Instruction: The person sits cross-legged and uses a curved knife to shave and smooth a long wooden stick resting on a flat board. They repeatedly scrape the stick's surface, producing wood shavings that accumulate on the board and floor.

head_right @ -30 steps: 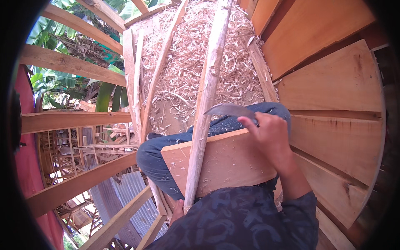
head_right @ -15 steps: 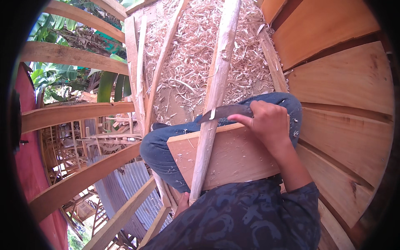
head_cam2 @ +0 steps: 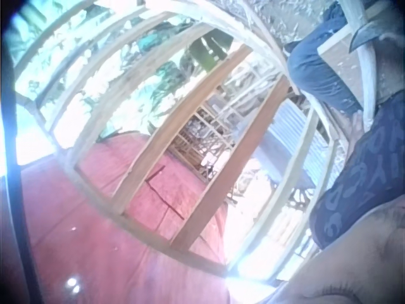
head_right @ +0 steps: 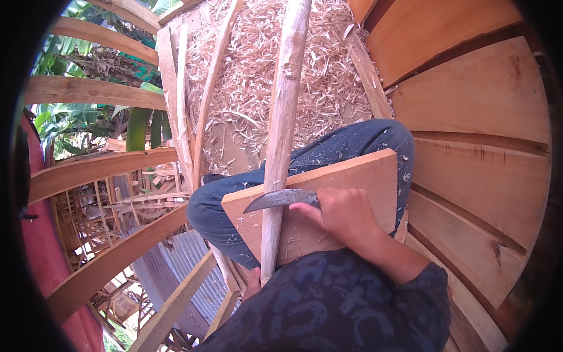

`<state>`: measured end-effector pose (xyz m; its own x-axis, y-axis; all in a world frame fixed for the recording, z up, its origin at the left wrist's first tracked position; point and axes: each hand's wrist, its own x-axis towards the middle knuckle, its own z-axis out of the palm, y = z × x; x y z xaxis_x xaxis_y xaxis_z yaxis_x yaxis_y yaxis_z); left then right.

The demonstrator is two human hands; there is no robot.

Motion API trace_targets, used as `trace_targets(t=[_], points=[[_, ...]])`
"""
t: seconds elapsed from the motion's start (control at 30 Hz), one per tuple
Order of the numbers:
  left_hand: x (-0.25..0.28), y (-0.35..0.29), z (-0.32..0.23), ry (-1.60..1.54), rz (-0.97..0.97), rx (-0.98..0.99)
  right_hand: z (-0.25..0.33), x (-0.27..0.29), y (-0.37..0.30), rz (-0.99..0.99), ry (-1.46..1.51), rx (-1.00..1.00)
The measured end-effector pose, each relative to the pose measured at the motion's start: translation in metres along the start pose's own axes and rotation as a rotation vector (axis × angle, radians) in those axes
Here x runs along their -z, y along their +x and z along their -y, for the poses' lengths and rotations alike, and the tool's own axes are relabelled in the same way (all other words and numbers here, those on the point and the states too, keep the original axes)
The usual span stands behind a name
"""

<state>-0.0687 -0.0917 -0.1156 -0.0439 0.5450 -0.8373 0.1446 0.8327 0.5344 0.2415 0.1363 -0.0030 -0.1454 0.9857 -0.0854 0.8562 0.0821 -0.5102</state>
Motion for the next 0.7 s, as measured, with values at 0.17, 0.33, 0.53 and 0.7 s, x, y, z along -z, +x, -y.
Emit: trace_targets(t=[0.17,0.33,0.53,0.7], points=[[0.004,0.000,0.005,-0.056,-0.014,-0.029,-0.013,0.002,0.016,-0.096,-0.176,0.055],[0.001,0.002,0.008,-0.092,0.032,-0.013,-0.019,0.008,0.032,-0.173,-0.212,0.143],[-0.003,0.004,0.013,-0.112,0.039,-0.028,-0.018,0.005,0.037,-0.213,-0.236,0.145],[-0.002,0.008,0.015,-0.238,0.132,0.018,-0.017,0.004,0.039,-0.232,-0.269,0.156]])
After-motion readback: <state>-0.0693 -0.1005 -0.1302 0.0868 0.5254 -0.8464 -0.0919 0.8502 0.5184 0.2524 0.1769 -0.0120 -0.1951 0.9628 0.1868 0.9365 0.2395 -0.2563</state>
